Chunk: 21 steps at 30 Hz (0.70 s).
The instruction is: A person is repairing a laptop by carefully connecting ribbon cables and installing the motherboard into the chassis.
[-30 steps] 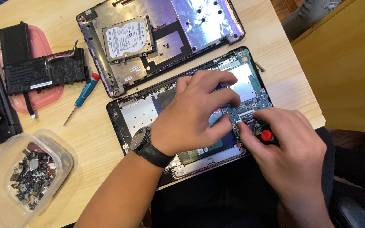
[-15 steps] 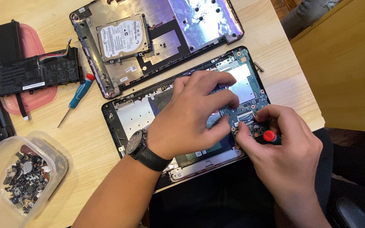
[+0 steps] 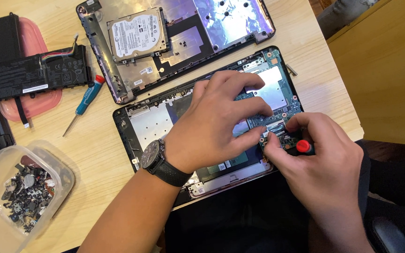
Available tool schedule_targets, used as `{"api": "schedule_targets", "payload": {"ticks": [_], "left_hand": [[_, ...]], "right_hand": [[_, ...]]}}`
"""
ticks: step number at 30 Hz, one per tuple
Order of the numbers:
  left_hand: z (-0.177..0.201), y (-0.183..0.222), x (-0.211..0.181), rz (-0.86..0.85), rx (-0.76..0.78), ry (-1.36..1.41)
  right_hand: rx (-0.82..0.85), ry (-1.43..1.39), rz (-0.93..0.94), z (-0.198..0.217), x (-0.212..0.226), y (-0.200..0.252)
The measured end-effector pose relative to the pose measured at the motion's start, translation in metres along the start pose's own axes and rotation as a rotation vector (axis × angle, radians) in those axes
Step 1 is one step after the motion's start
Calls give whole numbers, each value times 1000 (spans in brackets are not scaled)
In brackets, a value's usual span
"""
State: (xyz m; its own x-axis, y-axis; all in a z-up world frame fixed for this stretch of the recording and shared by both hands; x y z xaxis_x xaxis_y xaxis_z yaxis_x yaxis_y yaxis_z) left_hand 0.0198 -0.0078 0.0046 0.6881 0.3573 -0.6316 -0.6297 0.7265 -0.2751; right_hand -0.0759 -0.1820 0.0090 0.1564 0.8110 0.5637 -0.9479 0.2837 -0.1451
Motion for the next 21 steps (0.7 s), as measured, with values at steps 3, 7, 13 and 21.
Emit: {"api": "schedule_targets", "payload": {"ticks": [3, 7, 13, 21], "left_hand": [[0, 0, 1, 2, -16, 0], [0, -1, 2, 12, -17, 15], [-2, -1, 3, 6, -35, 7], [4, 4, -3, -86, 69, -30]], "right_hand": [[18, 16, -1, 0, 0, -2], [5, 33, -17, -1, 0, -1], [-5, 27, 37, -1, -1, 0], [-176, -10, 113, 20, -58, 4]]}}
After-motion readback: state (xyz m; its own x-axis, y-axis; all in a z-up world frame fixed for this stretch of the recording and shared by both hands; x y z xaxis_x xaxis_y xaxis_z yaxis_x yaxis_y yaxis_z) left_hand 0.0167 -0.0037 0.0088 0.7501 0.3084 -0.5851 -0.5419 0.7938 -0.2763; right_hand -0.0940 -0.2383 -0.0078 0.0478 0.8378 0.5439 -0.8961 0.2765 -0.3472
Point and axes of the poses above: each hand's wrist, its own y-axis away from the middle knuckle, its own z-axis out of the back of the hand, x = y × z, the point moved 2 cm from there along -y, towards the middle knuckle, and after that the axes turned 6 degrees about -z, right-handed, at the moved point
